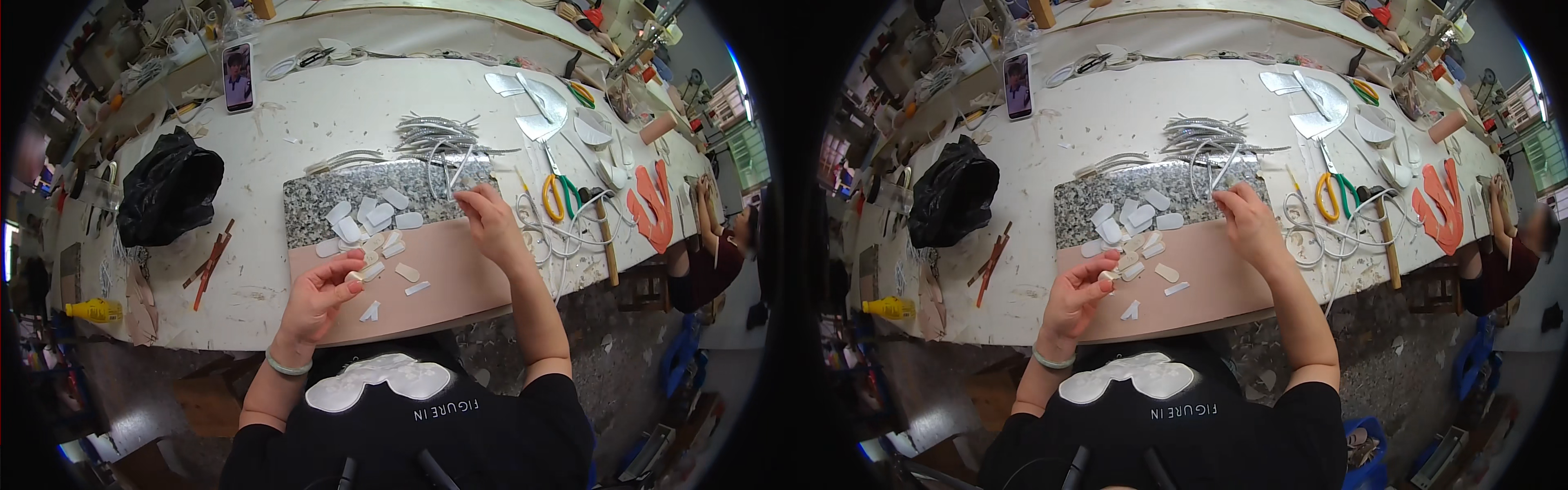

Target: The person assembles small white decorative pieces by hand, repeatedly picking up individual items and attaching them to a central core. They also use a small tool to mark or adjust the pieces and handle a bundle of silver ribbons. The workspace is cluttered with craft supplies, and a smartphone plays a video in the background.

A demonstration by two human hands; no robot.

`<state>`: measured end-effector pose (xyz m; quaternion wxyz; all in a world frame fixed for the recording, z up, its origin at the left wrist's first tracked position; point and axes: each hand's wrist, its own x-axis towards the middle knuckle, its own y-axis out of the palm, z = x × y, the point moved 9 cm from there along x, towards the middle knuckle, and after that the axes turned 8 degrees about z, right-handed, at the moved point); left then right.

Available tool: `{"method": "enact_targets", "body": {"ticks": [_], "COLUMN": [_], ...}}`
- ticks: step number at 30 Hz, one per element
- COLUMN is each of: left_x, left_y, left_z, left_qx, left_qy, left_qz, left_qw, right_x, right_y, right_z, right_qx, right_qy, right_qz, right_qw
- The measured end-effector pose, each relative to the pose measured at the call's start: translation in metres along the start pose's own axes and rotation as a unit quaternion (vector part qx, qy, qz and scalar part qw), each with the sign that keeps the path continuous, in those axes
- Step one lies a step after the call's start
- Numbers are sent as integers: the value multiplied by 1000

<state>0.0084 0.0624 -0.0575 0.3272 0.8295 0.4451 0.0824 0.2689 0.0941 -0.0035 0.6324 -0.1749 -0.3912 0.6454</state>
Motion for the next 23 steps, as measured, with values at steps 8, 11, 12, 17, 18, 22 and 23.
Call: {"method": "enact_targets", "body": {"ticks": [8,11,12,17,18,22,23], "left_x": [3,4,5,6,7,17,18], "left_y": [13,13,14,27,30,48,52], "left_z": [10,5,4,-6,-4,0,-1], "left_qx": [-83,-82,-78,83,112,291,325], "left_qy": [-40,-11,2,68,64,115,119], "left_qz": [8,28,42,57,74,104,103], "left_qw": [996,996,996,993,989,944,933], "right_x": [-22,-27,-29,-42,-45,-61,-61], "right_y": [10,9,14,43,51,87,87], "right_z": [18,28,29,34,39,56,55], "right_qx": [79,51,36,190,246,370,370], "right_qy": [89,98,113,169,147,144,145], "right_qz": [-5,-27,10,44,39,157,155], "right_qw": [993,994,993,966,957,904,904]}}
